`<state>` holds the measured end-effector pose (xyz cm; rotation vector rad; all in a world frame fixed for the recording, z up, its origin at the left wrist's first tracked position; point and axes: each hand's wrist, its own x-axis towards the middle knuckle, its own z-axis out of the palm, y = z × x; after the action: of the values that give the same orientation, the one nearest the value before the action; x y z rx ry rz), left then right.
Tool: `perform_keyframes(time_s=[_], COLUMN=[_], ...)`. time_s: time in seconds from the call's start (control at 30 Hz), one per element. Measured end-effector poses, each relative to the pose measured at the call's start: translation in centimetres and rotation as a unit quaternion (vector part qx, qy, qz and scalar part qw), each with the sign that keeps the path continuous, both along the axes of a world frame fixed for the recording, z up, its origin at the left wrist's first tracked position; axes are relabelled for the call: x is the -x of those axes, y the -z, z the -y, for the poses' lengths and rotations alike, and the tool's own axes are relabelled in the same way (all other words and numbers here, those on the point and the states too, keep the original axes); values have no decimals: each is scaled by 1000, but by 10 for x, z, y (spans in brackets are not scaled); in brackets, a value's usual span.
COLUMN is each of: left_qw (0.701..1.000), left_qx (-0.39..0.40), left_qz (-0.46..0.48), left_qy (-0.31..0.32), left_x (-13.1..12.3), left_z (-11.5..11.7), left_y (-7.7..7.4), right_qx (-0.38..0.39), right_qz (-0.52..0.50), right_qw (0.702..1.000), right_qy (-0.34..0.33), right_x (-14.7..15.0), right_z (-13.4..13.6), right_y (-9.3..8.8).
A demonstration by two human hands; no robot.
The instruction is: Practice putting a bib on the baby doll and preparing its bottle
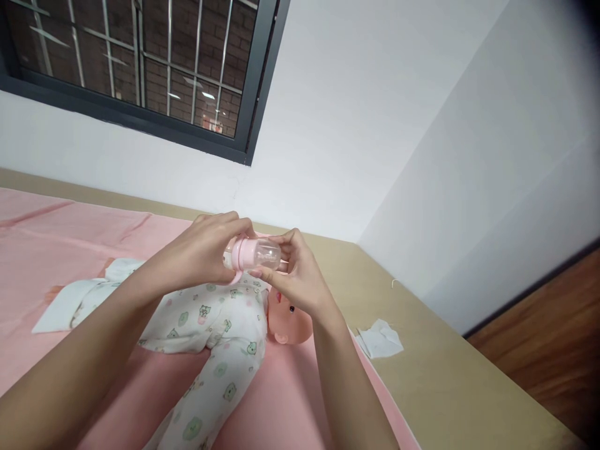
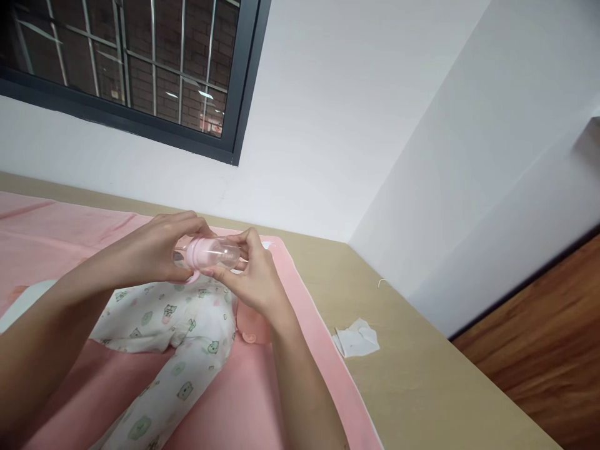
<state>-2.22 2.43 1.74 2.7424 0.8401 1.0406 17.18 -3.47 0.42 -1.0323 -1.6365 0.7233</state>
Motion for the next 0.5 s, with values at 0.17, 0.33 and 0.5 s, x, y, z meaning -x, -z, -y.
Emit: perform_keyframes(time_s=[0.17,0.33,0.5], left_qw=[999,996,991], left_qx=[30,20,26], left_qz=[39,89,123], left_qy=[19,17,-45], left_x=[-11,-20,-9], left_z=[-5,-8,-12], left_y=[5,9,2], right_qx=[-49,-78,-116], right_qz=[-18,-57,-69], right_qw=[998,990,970], right_qy=[45,103,202], right_x=[-2,-13,-46], right_z=[-4,-12,-32], right_y=[-2,-4,1])
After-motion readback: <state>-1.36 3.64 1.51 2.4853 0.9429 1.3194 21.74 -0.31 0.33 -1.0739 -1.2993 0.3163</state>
